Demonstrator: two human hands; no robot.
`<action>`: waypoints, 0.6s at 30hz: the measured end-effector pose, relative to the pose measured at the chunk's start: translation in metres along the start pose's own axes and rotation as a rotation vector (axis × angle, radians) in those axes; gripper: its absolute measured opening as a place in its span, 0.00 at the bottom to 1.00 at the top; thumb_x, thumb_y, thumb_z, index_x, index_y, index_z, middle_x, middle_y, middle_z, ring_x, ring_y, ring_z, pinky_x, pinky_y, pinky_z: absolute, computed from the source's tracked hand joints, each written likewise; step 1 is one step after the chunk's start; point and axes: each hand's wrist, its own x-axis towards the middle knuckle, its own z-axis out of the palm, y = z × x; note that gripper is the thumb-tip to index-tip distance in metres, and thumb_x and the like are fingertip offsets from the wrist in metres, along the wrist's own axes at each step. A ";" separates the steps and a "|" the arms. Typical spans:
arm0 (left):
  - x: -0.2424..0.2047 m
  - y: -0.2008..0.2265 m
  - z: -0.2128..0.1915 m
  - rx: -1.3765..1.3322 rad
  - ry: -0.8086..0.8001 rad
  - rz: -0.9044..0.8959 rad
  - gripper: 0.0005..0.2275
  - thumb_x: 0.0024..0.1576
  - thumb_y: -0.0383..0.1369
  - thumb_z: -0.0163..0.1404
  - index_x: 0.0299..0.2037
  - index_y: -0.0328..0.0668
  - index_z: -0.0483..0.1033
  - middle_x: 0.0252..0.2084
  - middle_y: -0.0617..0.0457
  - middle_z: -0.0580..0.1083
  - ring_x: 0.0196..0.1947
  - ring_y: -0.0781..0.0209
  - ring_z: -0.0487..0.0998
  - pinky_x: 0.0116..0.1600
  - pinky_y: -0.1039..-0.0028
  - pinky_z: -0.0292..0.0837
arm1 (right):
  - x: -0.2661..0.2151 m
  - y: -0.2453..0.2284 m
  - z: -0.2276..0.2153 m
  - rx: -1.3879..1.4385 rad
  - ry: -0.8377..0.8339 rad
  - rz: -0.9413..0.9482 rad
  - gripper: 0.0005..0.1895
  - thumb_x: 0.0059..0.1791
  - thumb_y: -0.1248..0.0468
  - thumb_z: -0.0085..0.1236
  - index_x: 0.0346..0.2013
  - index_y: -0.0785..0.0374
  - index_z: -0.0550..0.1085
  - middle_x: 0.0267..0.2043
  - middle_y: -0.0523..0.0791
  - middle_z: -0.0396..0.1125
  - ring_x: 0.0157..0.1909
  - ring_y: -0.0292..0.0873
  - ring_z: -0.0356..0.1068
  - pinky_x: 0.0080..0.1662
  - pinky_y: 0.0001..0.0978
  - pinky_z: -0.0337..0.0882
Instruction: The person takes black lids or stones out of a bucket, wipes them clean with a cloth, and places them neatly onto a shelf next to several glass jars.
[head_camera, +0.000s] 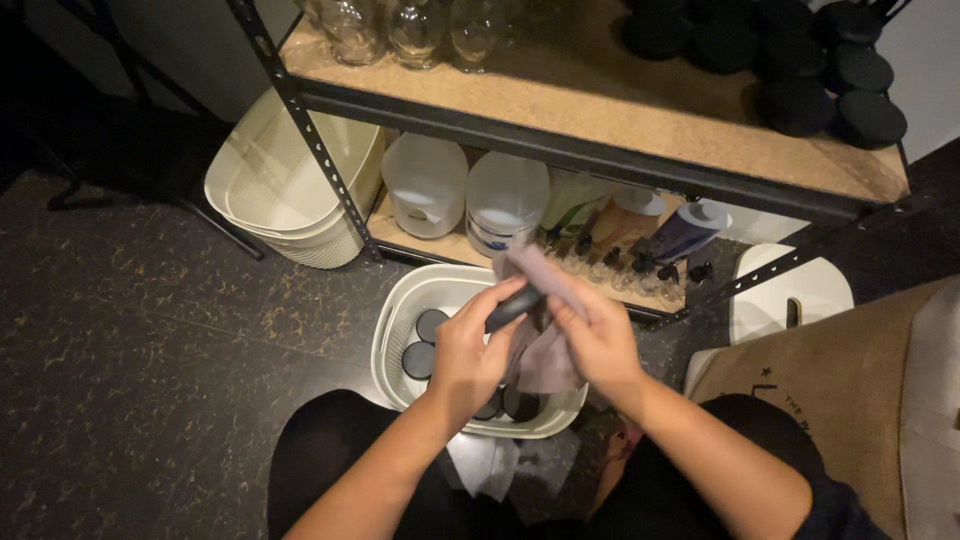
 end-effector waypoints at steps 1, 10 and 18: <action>0.001 0.011 0.000 -0.068 0.019 0.070 0.15 0.57 0.21 0.55 0.55 0.42 0.79 0.54 0.46 0.80 0.57 0.45 0.79 0.57 0.63 0.78 | -0.009 0.027 -0.001 0.060 0.090 0.186 0.18 0.52 0.64 0.56 0.56 0.64 0.78 0.58 0.48 0.74 0.62 0.44 0.70 0.63 0.46 0.68; 0.001 -0.008 -0.012 0.387 0.121 0.318 0.06 0.51 0.23 0.56 0.35 0.45 0.78 0.37 0.54 0.76 0.40 0.48 0.79 0.45 0.63 0.75 | -0.002 -0.058 0.015 -0.071 -0.010 -0.181 0.22 0.51 0.76 0.45 0.60 0.70 0.72 0.69 0.61 0.61 0.70 0.64 0.61 0.67 0.57 0.63; 0.004 0.000 0.001 0.002 0.269 0.209 0.08 0.48 0.20 0.60 0.35 0.39 0.78 0.36 0.48 0.78 0.39 0.43 0.82 0.45 0.64 0.76 | 0.012 -0.071 0.013 -0.021 0.010 -0.214 0.26 0.56 0.53 0.44 0.59 0.70 0.72 0.67 0.60 0.64 0.69 0.67 0.59 0.65 0.61 0.65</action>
